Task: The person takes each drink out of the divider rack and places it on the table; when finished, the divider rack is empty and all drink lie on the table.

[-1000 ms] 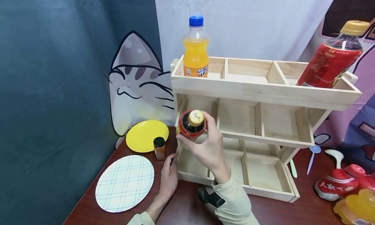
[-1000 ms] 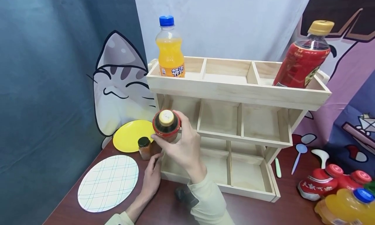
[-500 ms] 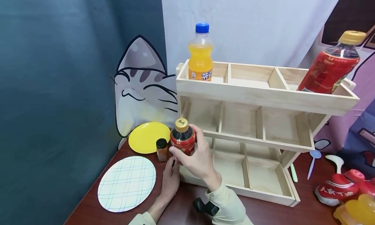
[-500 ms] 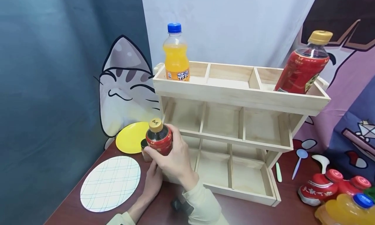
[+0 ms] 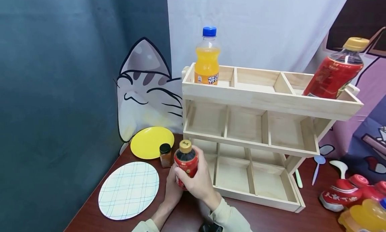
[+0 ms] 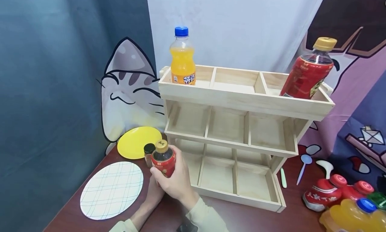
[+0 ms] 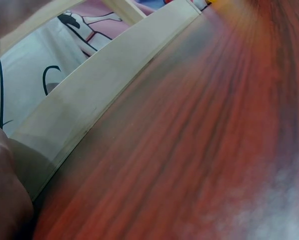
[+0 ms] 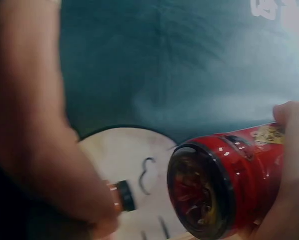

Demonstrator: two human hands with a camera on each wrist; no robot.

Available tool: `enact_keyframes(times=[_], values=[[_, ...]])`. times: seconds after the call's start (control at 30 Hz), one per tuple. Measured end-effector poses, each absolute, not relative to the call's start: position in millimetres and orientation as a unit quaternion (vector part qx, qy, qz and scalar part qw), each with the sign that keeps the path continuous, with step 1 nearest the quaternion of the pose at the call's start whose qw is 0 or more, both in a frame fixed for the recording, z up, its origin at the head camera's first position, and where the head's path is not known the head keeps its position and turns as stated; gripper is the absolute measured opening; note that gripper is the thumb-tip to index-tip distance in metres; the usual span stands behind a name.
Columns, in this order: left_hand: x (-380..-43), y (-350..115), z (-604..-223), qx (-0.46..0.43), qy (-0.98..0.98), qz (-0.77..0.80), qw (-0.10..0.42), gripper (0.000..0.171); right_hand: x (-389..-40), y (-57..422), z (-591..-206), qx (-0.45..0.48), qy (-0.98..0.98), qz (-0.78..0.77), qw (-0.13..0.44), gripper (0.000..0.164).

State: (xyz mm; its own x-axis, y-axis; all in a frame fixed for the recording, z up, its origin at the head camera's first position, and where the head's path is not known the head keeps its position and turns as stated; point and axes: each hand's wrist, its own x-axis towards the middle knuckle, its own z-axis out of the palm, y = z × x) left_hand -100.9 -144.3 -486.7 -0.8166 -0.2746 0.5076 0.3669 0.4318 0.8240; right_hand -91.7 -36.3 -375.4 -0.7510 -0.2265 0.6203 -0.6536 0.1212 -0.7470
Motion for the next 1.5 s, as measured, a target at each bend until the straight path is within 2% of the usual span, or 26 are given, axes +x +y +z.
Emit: enact_keyframes(times=[0.1,0.23,0.43,0.83,1.07,1.2,1.33,1.5], values=[[-102,-143,-487,-0.024,-0.797,-0.537,0.276,0.029,-88,-28,-391,0.317,-0.723,0.578,0.205,0.068],[-106,-141,-483,0.028,-0.787,-0.573,0.226,0.024,-84,-17,-408,0.351,-0.707,0.566,0.239,0.069],[-108,-141,-479,0.062,-0.784,-0.584,0.203,0.024,-71,-5,-412,0.389,-0.696,0.547,0.257,0.067],[-104,-141,-481,0.054,-0.783,-0.584,0.205,0.024,-75,-3,-450,0.439,-0.715,0.49,0.237,0.065],[-102,-141,-480,0.062,-0.787,-0.581,0.198,0.025,-61,-8,-431,0.464,-0.717,0.468,0.23,0.062],[-102,-140,-481,0.068,-0.79,-0.58,0.188,0.025,-51,-4,-427,0.435,-0.732,0.49,0.189,0.067],[-101,-140,-481,0.069,-0.791,-0.578,0.189,0.025,-46,1,-446,0.387,-0.739,0.533,0.143,0.073],[-100,-139,-478,0.076,-0.788,-0.578,0.197,0.025,-49,7,-472,0.365,-0.731,0.561,0.13,0.076]])
